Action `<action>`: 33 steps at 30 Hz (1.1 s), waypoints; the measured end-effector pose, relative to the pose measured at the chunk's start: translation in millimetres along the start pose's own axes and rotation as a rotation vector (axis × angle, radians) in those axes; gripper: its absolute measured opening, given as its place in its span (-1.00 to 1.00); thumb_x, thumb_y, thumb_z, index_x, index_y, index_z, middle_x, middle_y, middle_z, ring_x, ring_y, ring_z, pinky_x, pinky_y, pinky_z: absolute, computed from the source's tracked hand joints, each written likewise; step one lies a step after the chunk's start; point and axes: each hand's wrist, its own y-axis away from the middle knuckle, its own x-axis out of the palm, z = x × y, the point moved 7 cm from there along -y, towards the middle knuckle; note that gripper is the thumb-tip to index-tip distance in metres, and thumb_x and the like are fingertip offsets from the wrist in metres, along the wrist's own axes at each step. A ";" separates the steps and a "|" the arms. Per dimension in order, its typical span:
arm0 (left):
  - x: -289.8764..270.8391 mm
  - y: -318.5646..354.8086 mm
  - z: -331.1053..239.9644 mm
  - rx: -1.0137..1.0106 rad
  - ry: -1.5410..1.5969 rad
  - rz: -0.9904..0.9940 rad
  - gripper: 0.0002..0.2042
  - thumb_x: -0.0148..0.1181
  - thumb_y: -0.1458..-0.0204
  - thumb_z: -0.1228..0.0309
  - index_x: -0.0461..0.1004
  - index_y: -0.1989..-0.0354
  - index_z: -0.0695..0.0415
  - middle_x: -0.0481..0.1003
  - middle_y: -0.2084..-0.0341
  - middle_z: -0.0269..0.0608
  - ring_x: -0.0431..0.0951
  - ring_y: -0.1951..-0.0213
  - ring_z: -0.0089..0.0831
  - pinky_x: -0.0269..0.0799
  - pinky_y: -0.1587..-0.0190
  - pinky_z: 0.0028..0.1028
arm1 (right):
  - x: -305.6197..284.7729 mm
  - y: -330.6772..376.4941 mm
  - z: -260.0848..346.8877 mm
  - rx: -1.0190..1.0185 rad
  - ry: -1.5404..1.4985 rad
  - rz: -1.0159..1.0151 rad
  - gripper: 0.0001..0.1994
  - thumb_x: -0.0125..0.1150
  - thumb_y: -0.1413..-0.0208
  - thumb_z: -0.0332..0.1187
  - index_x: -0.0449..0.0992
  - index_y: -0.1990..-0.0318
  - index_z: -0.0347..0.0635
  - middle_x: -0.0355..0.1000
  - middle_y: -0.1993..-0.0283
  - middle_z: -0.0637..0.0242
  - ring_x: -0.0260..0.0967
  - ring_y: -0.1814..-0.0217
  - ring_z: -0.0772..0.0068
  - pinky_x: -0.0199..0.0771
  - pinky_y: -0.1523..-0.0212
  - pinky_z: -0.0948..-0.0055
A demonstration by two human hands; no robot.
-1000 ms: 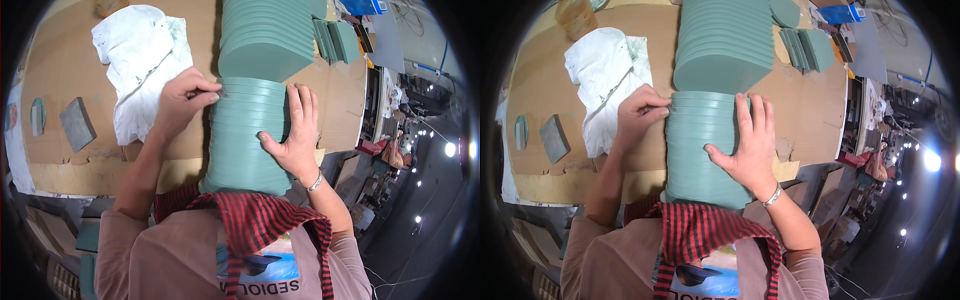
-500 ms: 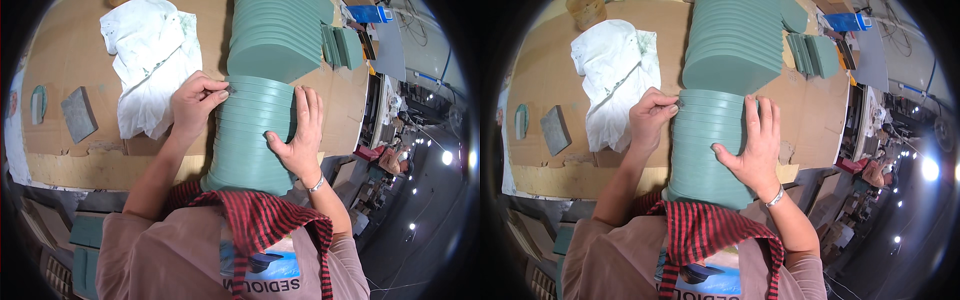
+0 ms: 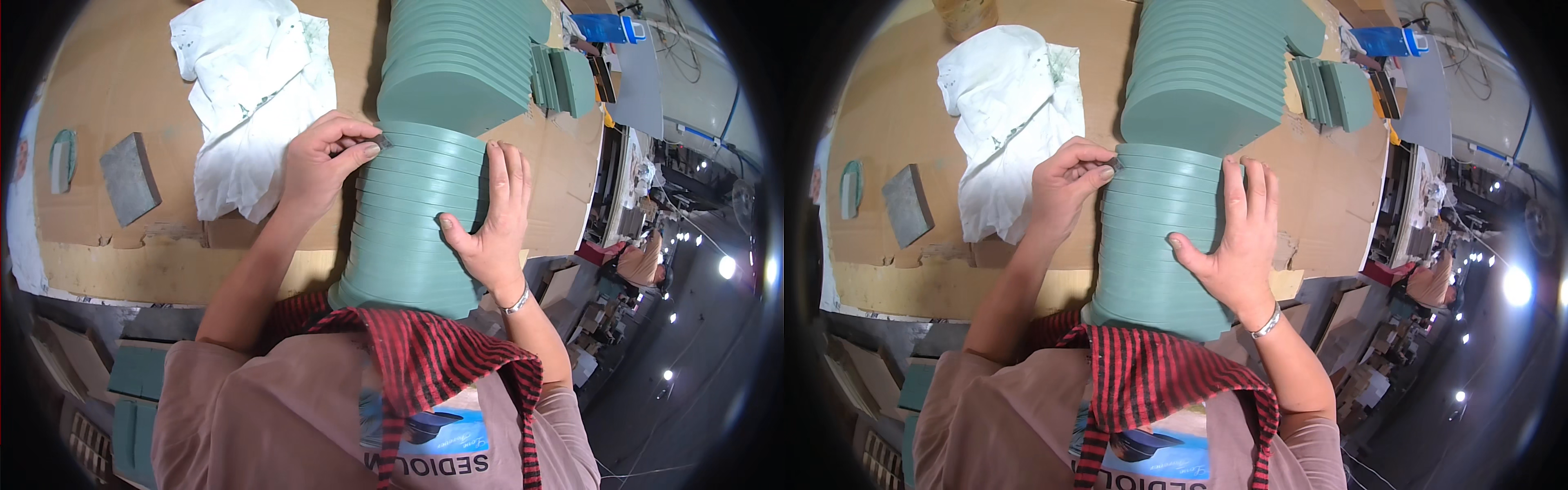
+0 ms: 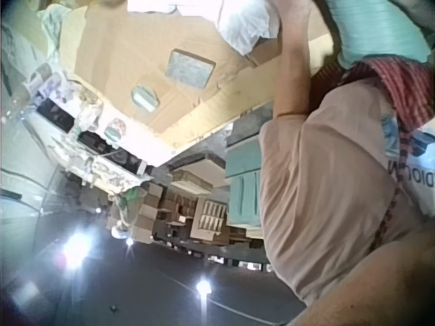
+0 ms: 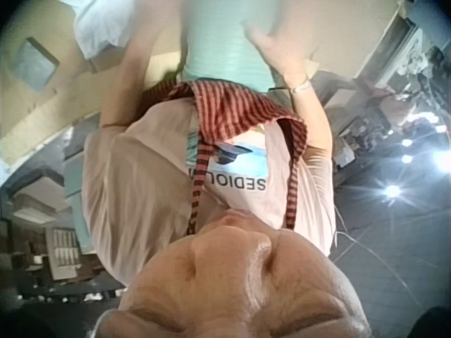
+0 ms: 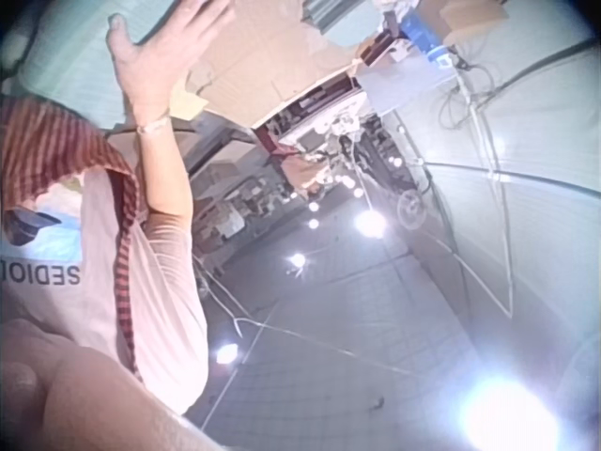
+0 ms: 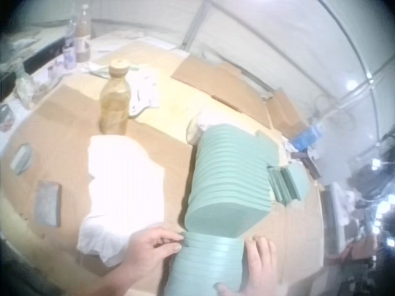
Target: The person wipes a stack of green curved furniture components with a cloth and uses a metal scraper to clean the edges of the parts.
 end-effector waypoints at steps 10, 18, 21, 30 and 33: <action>-3.1 1.4 2.9 0.136 0.023 0.021 -0.86 0.31 0.10 0.74 0.60 0.35 0.28 0.48 0.40 -0.31 0.48 0.33 -0.58 0.39 0.25 -0.59 | -1.0 -0.2 0.3 0.006 -0.018 0.006 -0.04 0.37 0.12 0.13 0.18 -0.36 -0.30 0.14 -0.31 -0.18 0.03 -0.37 -0.38 0.12 -0.30 -0.16; -5.3 -3.2 -4.5 0.219 -0.068 0.010 -0.85 0.33 0.12 0.73 0.61 0.36 0.26 0.49 0.42 -0.32 0.49 0.35 -0.57 0.40 0.27 -0.60 | -0.8 -0.8 1.1 0.006 -0.020 0.005 -0.05 0.38 0.12 0.12 0.18 -0.35 -0.30 0.14 -0.29 -0.18 0.03 -0.35 -0.38 0.12 -0.30 -0.16; -6.2 -3.2 -6.5 0.222 -0.035 0.022 -0.85 0.33 0.12 0.74 0.61 0.37 0.26 0.50 0.43 -0.30 0.49 0.35 -0.56 0.40 0.28 -0.60 | -1.6 -1.1 1.0 0.001 -0.020 0.002 -0.05 0.37 0.12 0.13 0.18 -0.35 -0.30 0.14 -0.29 -0.18 0.04 -0.35 -0.38 0.13 -0.29 -0.16; -2.8 -7.4 -23.2 0.284 -0.170 0.055 -0.85 0.34 0.13 0.74 0.61 0.38 0.25 0.51 0.43 -0.28 0.52 0.37 -0.53 0.42 0.31 -0.58 | -1.9 -0.7 0.6 -0.005 -0.024 0.000 -0.05 0.36 0.11 0.14 0.18 -0.34 -0.32 0.15 -0.28 -0.18 0.05 -0.34 -0.37 0.13 -0.28 -0.16; -1.1 -9.3 -26.9 0.303 -0.155 0.081 -0.85 0.35 0.13 0.74 0.61 0.38 0.27 0.52 0.43 -0.28 0.53 0.37 -0.52 0.44 0.32 -0.58 | -1.3 -0.4 1.4 -0.011 -0.005 -0.001 -0.05 0.36 0.11 0.14 0.18 -0.34 -0.32 0.15 -0.28 -0.18 0.05 -0.34 -0.37 0.13 -0.28 -0.16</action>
